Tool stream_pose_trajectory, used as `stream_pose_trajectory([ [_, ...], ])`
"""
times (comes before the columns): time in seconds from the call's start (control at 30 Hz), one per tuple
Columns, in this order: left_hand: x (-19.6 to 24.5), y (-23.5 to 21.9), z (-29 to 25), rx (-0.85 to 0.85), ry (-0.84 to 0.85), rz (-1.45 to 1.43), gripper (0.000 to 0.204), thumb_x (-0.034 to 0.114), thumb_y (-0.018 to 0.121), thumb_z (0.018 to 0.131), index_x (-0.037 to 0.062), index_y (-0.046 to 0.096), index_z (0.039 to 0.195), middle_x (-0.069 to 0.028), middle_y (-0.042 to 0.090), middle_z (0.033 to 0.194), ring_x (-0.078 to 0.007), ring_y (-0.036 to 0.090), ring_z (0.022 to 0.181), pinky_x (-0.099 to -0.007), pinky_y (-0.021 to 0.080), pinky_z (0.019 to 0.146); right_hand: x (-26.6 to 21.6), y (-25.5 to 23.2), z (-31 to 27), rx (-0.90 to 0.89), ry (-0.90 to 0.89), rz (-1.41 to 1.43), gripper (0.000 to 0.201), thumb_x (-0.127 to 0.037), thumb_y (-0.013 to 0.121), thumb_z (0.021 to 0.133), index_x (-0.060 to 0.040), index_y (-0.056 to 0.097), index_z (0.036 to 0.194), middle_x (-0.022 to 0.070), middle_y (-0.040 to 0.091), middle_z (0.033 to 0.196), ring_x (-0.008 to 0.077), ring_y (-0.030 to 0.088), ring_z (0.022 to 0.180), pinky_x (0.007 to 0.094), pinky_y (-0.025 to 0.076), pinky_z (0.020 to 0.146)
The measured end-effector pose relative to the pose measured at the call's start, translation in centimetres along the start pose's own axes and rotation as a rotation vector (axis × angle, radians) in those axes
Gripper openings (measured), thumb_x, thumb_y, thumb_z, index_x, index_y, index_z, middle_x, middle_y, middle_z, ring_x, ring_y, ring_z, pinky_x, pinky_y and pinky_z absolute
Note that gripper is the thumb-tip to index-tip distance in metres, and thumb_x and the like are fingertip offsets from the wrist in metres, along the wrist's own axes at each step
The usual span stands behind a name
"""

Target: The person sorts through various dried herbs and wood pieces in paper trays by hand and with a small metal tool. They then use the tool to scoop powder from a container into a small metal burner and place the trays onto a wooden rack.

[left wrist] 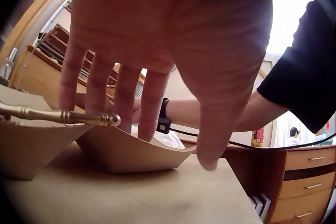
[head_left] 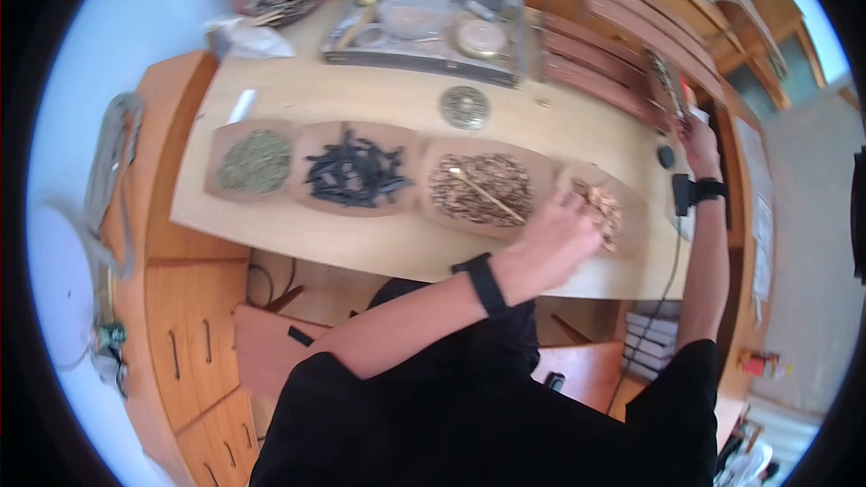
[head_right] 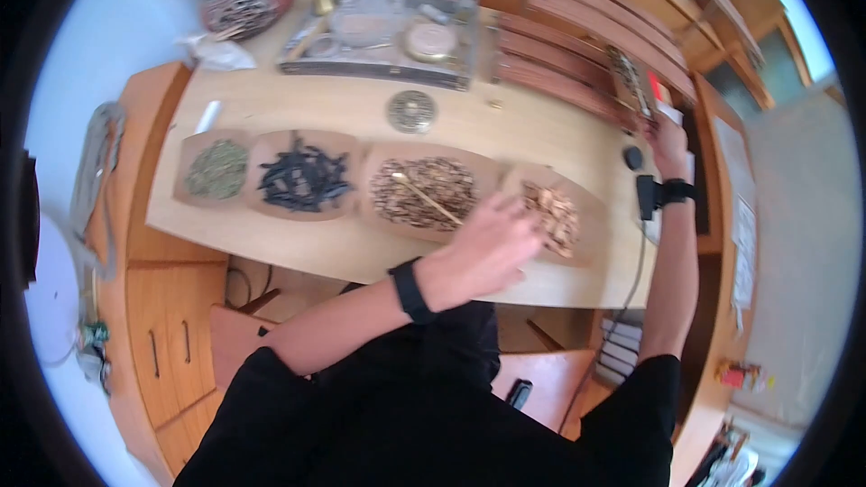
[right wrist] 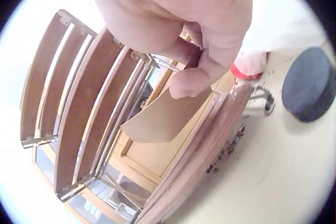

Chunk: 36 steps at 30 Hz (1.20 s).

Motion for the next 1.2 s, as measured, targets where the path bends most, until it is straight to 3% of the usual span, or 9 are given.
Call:
stream_pose_trajectory([
  [0.07, -0.3, 0.4, 0.5, -0.065, 0.017, 0.024, 0.032, 0.018, 0.078, 0.074, 0.0067, 0.071, 0.104, -0.0085, 0.068, 0.113, -0.0271, 0.059, 0.113, -0.0440, 0.044, 0.098, 1.4, -3.9, -0.1, 0.019, -0.030, -0.035, 0.022, -0.015, 0.053, 0.102, 0.0008, 0.067, 0.108, 0.0026, 0.063, 0.080, 0.0091, 0.057, 0.068, 0.0221, 0.045, 0.061],
  [0.13, -0.2, 0.7, 0.0, 0.079, 0.014, 0.038, 0.024, 0.012, 0.072, 0.078, 0.0073, 0.072, 0.102, -0.0075, 0.069, 0.108, -0.0265, 0.060, 0.109, -0.0428, 0.045, 0.094, 0.0, -4.4, -4.5, -0.005, -0.032, 0.015, 0.020, -0.014, 0.055, 0.102, 0.0020, 0.066, 0.106, 0.0028, 0.062, 0.079, 0.0090, 0.055, 0.064, 0.0224, 0.043, 0.058],
  [0.33, -0.4, 0.9, -0.2, 0.022, -0.020, -0.016, 0.016, 0.012, 0.069, 0.081, 0.0069, 0.074, 0.096, -0.0069, 0.070, 0.097, -0.0265, 0.059, 0.106, -0.0403, 0.045, 0.087, -1.4, -8.5, -13.5, -0.111, 0.081, -0.123, 0.019, -0.018, 0.057, 0.104, -0.0042, 0.068, 0.110, -0.0033, 0.064, 0.084, 0.0043, 0.054, 0.064, 0.0203, 0.042, 0.057],
  [0.4, -0.3, 1.0, -0.1, 0.031, -0.008, -0.025, 0.014, 0.013, 0.068, 0.082, 0.0069, 0.074, 0.093, -0.0068, 0.070, 0.096, -0.0259, 0.059, 0.105, -0.0396, 0.044, 0.088, -1.2, -10.1, -15.4, -0.255, 0.196, -0.263, 0.018, -0.021, 0.059, 0.104, -0.0071, 0.068, 0.112, -0.0069, 0.065, 0.087, 0.0013, 0.053, 0.064, 0.0191, 0.042, 0.056],
  [0.47, -0.2, 1.0, -0.1, 0.008, -0.007, 0.012, 0.014, 0.013, 0.068, 0.083, 0.0071, 0.074, 0.093, -0.0064, 0.070, 0.095, -0.0257, 0.059, 0.104, -0.0390, 0.044, 0.088, -1.0, -11.5, -16.6, -0.216, 0.258, -0.245, 0.019, -0.022, 0.059, 0.105, -0.0076, 0.068, 0.112, -0.0071, 0.065, 0.086, 0.0004, 0.052, 0.062, 0.0186, 0.041, 0.054],
  [0.53, -0.1, 1.3, -0.1, 0.016, -0.001, 0.026, 0.013, 0.014, 0.068, 0.083, 0.0075, 0.074, 0.093, -0.0058, 0.069, 0.093, -0.0253, 0.059, 0.103, -0.0387, 0.044, 0.088, -1.1, -12.8, -17.0, -0.335, 0.254, -0.555, 0.021, -0.023, 0.058, 0.105, -0.0077, 0.068, 0.116, -0.0081, 0.063, 0.082, 0.0000, 0.050, 0.057, 0.0175, 0.042, 0.051],
  [0.77, -0.1, 1.3, -0.3, 0.034, -0.004, 0.018, 0.010, 0.015, 0.069, 0.084, 0.0080, 0.074, 0.090, -0.0045, 0.067, 0.091, -0.0241, 0.058, 0.100, -0.0378, 0.043, 0.086, -0.4, -9.5, -16.9, -0.432, 0.227, -0.718, 0.022, -0.020, 0.056, 0.105, -0.0032, 0.068, 0.112, -0.0056, 0.057, 0.077, 0.0036, 0.047, 0.054, 0.0213, 0.039, 0.048],
  [1.0, -0.1, 0.8, -0.5, 0.062, -0.037, -0.006, 0.008, 0.015, 0.072, 0.084, 0.0082, 0.075, 0.087, -0.0049, 0.067, 0.090, -0.0243, 0.057, 0.098, -0.0380, 0.042, 0.086, 0.5, -7.8, -14.1, -0.378, 0.109, -0.944, 0.021, -0.022, 0.064, 0.100, -0.0022, 0.067, 0.105, -0.0018, 0.058, 0.070, 0.0066, 0.049, 0.052, 0.0237, 0.041, 0.048],
  [1.2, 0.2, 1.0, -0.5, 0.067, -0.037, 0.011, 0.010, 0.017, 0.073, 0.084, 0.0079, 0.075, 0.087, -0.0054, 0.067, 0.090, -0.0242, 0.057, 0.098, -0.0387, 0.042, 0.087, 1.2, -8.8, -14.0, -0.317, 0.105, -0.921, 0.021, -0.022, 0.068, 0.097, -0.0017, 0.068, 0.100, 0.0004, 0.064, 0.075, 0.0069, 0.052, 0.056, 0.0241, 0.043, 0.050],
])
Point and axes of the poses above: each hand's wrist, its own z-axis towards the middle knuckle, its own y-axis out of the palm, x = y × z, the point moved 4 cm from there along z, towards the middle knuckle
